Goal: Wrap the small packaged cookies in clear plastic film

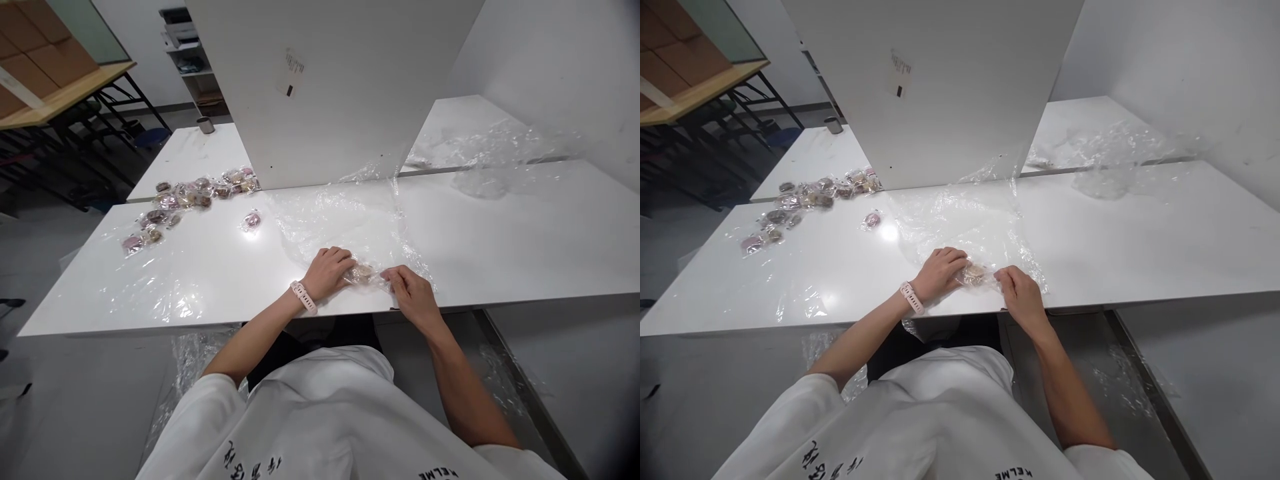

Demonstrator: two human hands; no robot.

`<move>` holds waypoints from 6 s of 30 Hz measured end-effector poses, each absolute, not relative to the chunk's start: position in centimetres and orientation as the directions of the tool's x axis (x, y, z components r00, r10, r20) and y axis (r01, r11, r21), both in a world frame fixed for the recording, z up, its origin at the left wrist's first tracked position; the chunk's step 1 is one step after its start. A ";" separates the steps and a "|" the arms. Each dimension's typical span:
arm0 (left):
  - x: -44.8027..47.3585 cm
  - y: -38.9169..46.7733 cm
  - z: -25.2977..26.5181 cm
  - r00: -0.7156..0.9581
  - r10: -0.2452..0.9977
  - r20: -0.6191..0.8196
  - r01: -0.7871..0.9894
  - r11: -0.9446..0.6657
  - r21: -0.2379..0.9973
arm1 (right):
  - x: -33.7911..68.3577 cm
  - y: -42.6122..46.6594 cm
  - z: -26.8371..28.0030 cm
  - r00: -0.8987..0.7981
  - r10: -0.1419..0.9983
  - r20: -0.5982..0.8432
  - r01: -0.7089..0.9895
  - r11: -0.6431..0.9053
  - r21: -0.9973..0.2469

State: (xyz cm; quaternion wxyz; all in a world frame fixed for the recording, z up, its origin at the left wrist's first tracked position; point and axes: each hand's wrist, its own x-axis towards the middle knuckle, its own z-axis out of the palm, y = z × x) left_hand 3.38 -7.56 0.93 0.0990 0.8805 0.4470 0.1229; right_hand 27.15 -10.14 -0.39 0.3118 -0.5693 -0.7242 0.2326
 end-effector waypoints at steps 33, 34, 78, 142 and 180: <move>1.7 -10.8 1.2 0.525 0.838 0.145 0.778 -0.542 0.318 | 25.2 -9.2 0.3 -0.642 0.727 0.244 0.593 0.673 -0.443; 1.6 -10.4 1.2 0.515 0.847 0.133 0.781 -0.528 0.334 | 25.6 -9.2 0.4 -0.649 0.727 0.224 0.578 0.663 -0.476; 3.6 -15.6 1.2 0.293 0.926 0.239 0.804 -0.373 0.464 | 20.9 -5.9 0.7 -0.635 0.739 0.226 0.470 0.601 -0.646; 2.3 -4.1 0.2 -0.149 0.943 0.299 0.730 -0.100 0.677 | 21.0 -2.3 -0.2 -0.130 0.959 0.253 0.641 0.276 -0.717; 0.5 3.2 0.2 -0.311 0.948 0.070 0.658 0.161 0.736 | 33.2 13.4 -2.6 0.480 0.838 0.258 0.756 -0.245 -0.608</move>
